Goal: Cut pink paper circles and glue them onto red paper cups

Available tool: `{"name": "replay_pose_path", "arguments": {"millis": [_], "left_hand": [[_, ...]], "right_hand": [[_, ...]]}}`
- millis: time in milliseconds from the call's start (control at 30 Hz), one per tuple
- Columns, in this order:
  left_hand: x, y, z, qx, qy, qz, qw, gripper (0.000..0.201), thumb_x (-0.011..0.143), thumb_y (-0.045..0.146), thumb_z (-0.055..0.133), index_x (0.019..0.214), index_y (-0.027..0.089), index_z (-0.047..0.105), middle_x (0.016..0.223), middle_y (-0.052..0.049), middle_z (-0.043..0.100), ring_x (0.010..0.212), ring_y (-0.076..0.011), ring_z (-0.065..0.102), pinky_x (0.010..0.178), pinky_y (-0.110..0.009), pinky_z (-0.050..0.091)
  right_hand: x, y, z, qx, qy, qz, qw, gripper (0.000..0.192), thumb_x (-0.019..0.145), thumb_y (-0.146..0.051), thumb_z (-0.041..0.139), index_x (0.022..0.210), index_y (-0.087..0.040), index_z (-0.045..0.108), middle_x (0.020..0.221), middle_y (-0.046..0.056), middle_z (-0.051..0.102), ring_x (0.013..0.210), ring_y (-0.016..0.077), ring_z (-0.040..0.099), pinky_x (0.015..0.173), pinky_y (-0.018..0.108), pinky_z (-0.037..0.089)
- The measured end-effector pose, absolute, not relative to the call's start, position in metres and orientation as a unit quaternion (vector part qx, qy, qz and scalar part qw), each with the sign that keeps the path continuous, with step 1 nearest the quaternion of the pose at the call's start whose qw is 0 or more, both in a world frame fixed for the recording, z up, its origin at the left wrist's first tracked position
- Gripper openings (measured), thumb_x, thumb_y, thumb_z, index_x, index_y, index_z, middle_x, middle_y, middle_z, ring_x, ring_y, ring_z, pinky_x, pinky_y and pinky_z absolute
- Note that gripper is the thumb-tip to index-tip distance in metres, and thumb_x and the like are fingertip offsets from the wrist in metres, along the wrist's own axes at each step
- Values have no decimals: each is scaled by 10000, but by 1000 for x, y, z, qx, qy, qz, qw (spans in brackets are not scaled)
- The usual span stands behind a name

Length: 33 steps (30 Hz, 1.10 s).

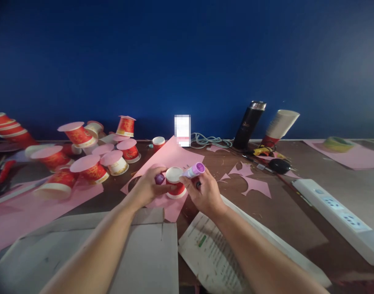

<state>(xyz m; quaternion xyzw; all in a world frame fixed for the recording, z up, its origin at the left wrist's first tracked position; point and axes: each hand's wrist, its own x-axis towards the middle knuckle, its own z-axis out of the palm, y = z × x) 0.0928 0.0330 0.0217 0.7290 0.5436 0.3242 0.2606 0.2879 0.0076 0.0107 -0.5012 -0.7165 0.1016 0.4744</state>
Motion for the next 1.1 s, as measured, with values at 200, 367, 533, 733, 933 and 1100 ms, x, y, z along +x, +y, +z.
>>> {"name": "replay_pose_path", "arguments": {"millis": [200, 367, 533, 733, 933, 1100], "left_hand": [[94, 32, 11, 730, 549, 342, 222, 498, 605, 455, 768, 988, 182, 606, 1037, -57, 563, 933, -195, 546, 806, -298, 444], [93, 35, 13, 725, 521, 329, 308, 600, 604, 446, 781, 1131, 211, 617, 1055, -43, 595, 932, -194, 575, 818, -297, 459], [93, 37, 17, 752, 428, 325, 383, 433, 702, 436, 711, 1063, 200, 676, 877, 8, 634, 817, -161, 577, 722, -246, 452], [97, 36, 10, 747, 522, 334, 240, 403, 606, 449, 772, 911, 201, 683, 875, -7, 558, 809, -156, 529, 693, -252, 431], [101, 29, 11, 742, 546, 332, 202, 414, 628, 484, 757, 908, 201, 642, 899, -10, 517, 788, -150, 517, 680, -261, 415], [105, 24, 15, 735, 575, 315, 174, 458, 608, 549, 748, 836, 184, 592, 919, -29, 513, 830, -179, 526, 661, -278, 409]], "right_hand": [[291, 10, 10, -508, -710, 87, 481, 205, 866, -405, 602, 861, -206, 652, 802, 35, 671, 714, 184, 636, 680, 295, 505], [292, 11, 11, -508, -709, 100, 479, 215, 869, -413, 593, 865, -205, 648, 796, 34, 673, 679, 180, 627, 654, 295, 503], [292, 10, 10, -506, -707, 111, 482, 215, 870, -412, 594, 872, -202, 642, 806, 35, 671, 692, 179, 633, 649, 289, 494], [295, 13, 8, -529, -700, 69, 475, 256, 865, -444, 591, 816, -193, 610, 788, 44, 644, 703, 183, 624, 651, 292, 481], [299, 14, 8, -539, -669, 78, 506, 228, 865, -418, 604, 904, -196, 640, 851, 55, 678, 729, 190, 644, 685, 309, 504], [290, 4, 13, -457, -730, 101, 499, 163, 866, -348, 616, 958, -221, 662, 980, 61, 692, 918, 220, 662, 846, 345, 506]]}}
